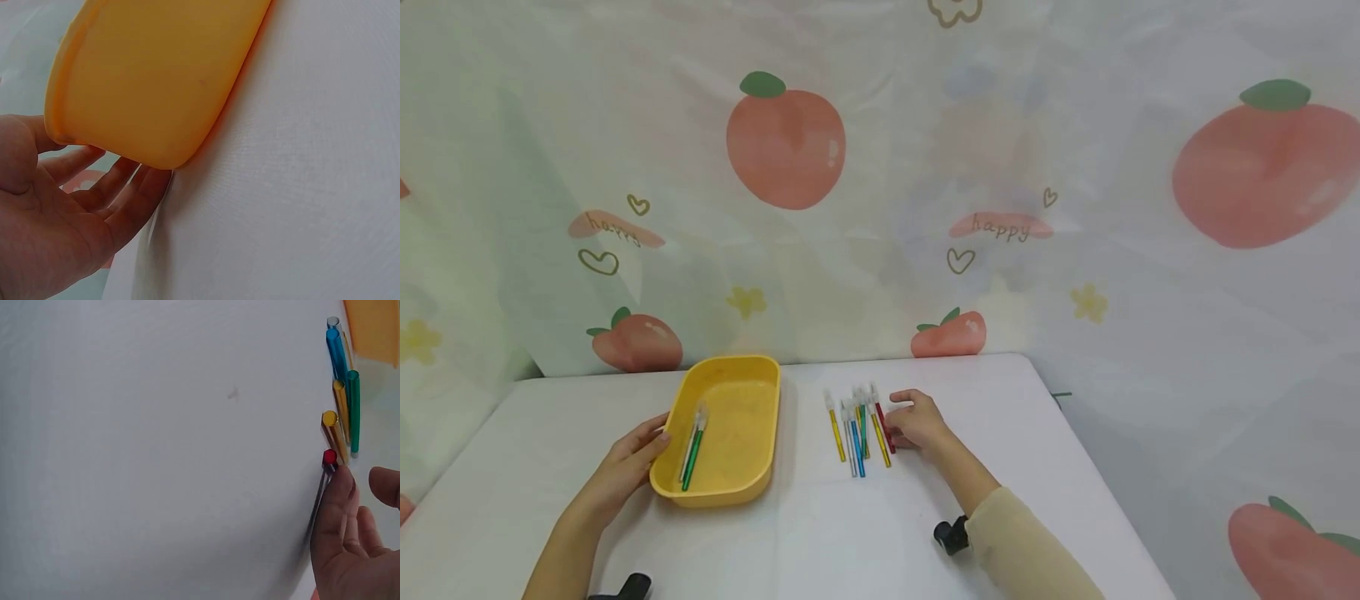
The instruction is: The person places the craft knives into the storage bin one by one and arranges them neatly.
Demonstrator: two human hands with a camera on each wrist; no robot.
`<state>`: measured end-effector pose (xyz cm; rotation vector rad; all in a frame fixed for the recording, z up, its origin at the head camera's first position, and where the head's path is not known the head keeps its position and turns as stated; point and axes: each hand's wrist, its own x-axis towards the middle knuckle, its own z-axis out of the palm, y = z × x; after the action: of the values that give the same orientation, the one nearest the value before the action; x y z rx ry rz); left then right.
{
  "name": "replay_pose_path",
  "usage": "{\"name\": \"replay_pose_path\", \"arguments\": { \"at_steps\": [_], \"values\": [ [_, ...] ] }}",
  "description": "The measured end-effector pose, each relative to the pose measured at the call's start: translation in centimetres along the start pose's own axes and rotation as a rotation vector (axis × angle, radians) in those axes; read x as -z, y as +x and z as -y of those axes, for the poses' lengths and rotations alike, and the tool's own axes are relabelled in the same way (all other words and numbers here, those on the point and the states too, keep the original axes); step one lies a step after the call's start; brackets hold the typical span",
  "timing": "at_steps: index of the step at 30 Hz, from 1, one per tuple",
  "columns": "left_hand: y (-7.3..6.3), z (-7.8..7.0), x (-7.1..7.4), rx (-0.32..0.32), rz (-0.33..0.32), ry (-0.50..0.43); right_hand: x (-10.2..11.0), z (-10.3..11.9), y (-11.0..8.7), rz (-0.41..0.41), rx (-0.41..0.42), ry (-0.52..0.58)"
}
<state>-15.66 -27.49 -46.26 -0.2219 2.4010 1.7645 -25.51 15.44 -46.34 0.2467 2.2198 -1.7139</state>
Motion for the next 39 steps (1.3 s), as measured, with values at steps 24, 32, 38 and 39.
{"name": "replay_pose_path", "arguments": {
  "at_steps": [24,32,38,39],
  "values": [
    [0.1,0.1,-0.2,-0.003,0.004,0.005,-0.9,0.5,1.6,-0.116,0.136,-0.59],
    [-0.1,-0.3,0.0,-0.003,0.003,0.02,-1.3,1.0,1.4,-0.157,0.17,-0.726],
    [-0.1,-0.1,-0.1,-0.001,-0.002,0.018,-1.1,0.8,1.5,-0.161,0.165,-0.703],
    [-0.1,0.0,-0.1,-0.002,-0.003,0.017,-1.1,0.7,1.6,-0.161,0.165,-0.696]
  ]
}}
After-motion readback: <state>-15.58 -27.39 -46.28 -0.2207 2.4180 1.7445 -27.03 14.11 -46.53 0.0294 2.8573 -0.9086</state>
